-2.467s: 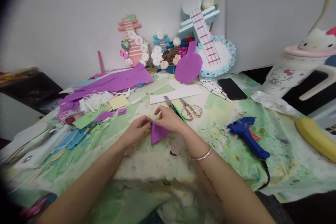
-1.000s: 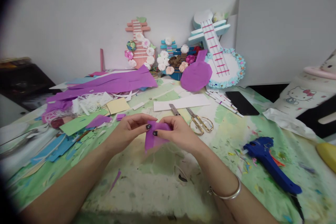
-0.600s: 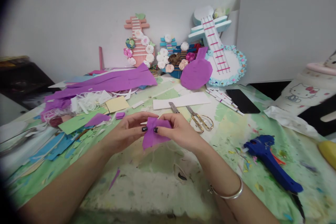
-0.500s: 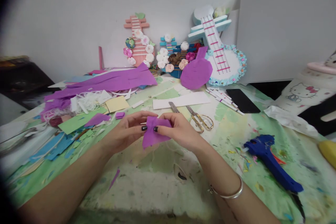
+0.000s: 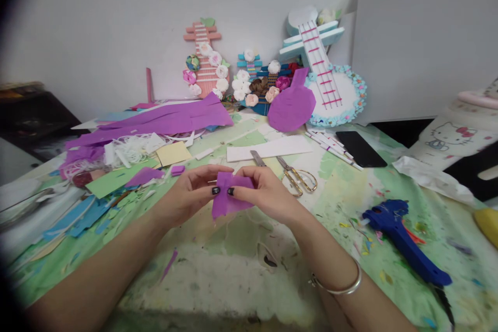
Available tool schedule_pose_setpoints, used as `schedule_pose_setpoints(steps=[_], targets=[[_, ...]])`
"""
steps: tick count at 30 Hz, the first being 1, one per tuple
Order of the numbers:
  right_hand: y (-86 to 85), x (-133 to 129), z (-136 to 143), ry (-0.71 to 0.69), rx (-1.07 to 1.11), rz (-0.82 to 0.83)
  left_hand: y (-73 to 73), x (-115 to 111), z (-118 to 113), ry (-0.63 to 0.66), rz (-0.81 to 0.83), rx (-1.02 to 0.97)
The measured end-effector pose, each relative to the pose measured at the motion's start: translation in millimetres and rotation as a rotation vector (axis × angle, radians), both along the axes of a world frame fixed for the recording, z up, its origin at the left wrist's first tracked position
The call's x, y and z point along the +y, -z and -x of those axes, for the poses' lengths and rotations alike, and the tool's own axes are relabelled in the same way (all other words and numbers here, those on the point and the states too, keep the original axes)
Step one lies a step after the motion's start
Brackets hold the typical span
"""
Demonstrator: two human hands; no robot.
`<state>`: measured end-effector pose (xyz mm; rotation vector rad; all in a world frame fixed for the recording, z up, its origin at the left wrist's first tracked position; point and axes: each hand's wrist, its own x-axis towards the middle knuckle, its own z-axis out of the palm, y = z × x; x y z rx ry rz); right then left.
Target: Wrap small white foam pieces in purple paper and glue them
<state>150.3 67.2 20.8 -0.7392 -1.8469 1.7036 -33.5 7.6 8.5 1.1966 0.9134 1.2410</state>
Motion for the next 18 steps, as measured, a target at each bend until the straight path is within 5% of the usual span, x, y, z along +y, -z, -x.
schedule_pose_setpoints(steps=[13,18], targets=[[1.0,1.6,4.5,0.161,-0.153,-0.302,1.0,2.6,1.4,-0.108,0.009,0.171],[5.9,3.3,3.8,0.122,-0.114,-0.325,1.3,3.5,3.0,-0.116,0.016,0.180]])
